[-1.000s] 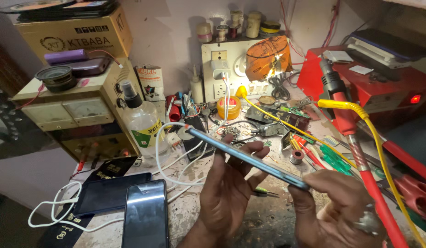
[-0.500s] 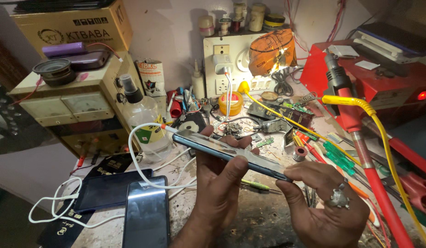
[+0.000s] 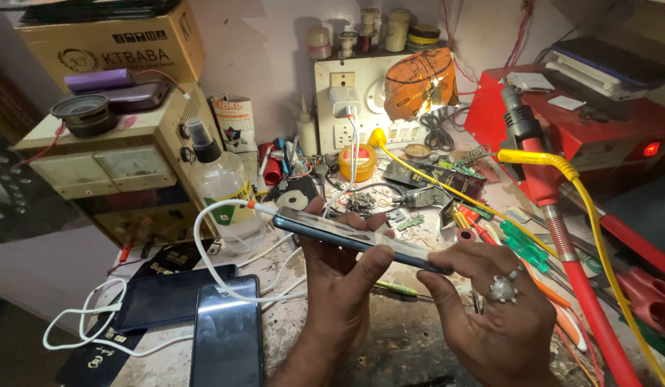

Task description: The person removes a gray backplate from a disassembled smartphone, then uses a small black device to apply heat to the phone's internal components. Finally, the person places a decorative back cover onto the phone and presses the edges to secure it.

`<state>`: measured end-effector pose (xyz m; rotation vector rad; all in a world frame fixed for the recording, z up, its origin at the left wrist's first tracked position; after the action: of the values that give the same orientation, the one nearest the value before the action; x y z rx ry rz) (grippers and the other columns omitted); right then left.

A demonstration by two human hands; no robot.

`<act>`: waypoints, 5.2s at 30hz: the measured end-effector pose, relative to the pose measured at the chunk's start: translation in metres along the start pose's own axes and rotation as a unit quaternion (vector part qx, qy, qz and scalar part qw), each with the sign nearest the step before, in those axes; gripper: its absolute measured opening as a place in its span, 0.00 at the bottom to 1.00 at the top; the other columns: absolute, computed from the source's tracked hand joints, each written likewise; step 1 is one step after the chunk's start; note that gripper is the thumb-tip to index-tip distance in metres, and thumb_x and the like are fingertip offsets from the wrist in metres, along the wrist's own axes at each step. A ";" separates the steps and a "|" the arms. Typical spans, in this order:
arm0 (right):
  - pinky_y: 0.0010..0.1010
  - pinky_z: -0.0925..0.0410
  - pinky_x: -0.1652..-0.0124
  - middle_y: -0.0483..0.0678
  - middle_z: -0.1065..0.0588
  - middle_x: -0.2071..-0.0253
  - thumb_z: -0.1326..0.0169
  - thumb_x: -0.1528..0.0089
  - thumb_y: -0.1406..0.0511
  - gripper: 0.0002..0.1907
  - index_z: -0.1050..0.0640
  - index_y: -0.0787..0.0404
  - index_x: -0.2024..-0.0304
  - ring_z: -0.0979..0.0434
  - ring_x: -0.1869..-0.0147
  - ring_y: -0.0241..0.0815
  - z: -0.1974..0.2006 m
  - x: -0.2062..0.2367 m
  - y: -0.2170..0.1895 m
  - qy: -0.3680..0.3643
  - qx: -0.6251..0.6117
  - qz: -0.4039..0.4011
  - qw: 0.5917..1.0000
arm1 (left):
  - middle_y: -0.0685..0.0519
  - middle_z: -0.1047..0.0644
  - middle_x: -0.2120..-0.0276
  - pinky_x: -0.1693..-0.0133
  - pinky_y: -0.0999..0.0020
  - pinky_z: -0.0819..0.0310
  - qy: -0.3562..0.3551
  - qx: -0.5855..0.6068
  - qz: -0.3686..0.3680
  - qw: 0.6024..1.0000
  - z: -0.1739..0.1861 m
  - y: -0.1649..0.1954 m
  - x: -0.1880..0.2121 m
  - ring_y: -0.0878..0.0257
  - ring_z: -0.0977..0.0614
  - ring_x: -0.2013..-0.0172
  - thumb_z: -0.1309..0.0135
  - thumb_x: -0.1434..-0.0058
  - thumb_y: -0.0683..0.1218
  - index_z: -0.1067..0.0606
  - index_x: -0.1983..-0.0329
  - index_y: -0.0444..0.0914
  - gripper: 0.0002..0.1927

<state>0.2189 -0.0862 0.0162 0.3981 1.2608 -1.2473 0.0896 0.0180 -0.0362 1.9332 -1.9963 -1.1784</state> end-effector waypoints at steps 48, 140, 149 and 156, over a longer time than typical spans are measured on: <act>0.33 0.27 0.59 0.46 0.22 0.62 0.33 0.45 0.70 0.11 0.17 0.59 0.60 0.19 0.58 0.43 -0.012 0.000 -0.003 -0.019 -0.004 -0.010 1.000 | 0.52 0.33 0.46 0.36 0.58 0.28 0.003 -0.135 -0.011 0.991 -0.004 -0.005 0.007 0.57 0.26 0.41 0.33 0.50 0.31 0.56 0.26 0.47 0.57; 0.30 0.27 0.57 0.48 0.21 0.60 0.32 0.45 0.69 0.13 0.17 0.60 0.57 0.19 0.57 0.41 -0.008 0.001 -0.015 -0.009 -0.049 -0.036 0.998 | 0.48 0.33 0.43 0.37 0.52 0.30 -0.085 -0.123 0.013 0.989 -0.002 -0.001 0.016 0.53 0.29 0.35 0.39 0.35 0.42 0.54 0.25 0.43 0.44; 0.27 0.27 0.58 0.47 0.20 0.60 0.32 0.46 0.70 0.15 0.18 0.60 0.56 0.18 0.58 0.39 -0.004 -0.008 -0.021 -0.018 -0.090 -0.040 0.995 | 0.49 0.30 0.46 0.37 0.56 0.31 -0.073 -0.067 0.020 0.995 -0.002 -0.007 0.008 0.53 0.26 0.39 0.48 0.29 0.45 0.49 0.28 0.43 0.32; 0.28 0.26 0.56 0.46 0.20 0.61 0.33 0.43 0.71 0.13 0.17 0.59 0.56 0.18 0.58 0.38 -0.005 -0.005 -0.023 0.015 -0.072 -0.022 0.997 | 0.50 0.31 0.49 0.37 0.58 0.30 -0.096 -0.181 -0.022 0.979 -0.004 -0.007 0.009 0.57 0.25 0.41 0.49 0.27 0.43 0.47 0.30 0.41 0.28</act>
<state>0.1976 -0.0874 0.0276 0.2862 1.3827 -1.1823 0.0962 0.0086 -0.0416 1.7459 -1.6723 -1.6611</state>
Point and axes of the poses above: each hand's wrist, its own x-axis away from the middle knuckle, its own z-axis out of the back of the hand, y = z × x, the point moved 3 cm from there along -x, towards the middle knuckle
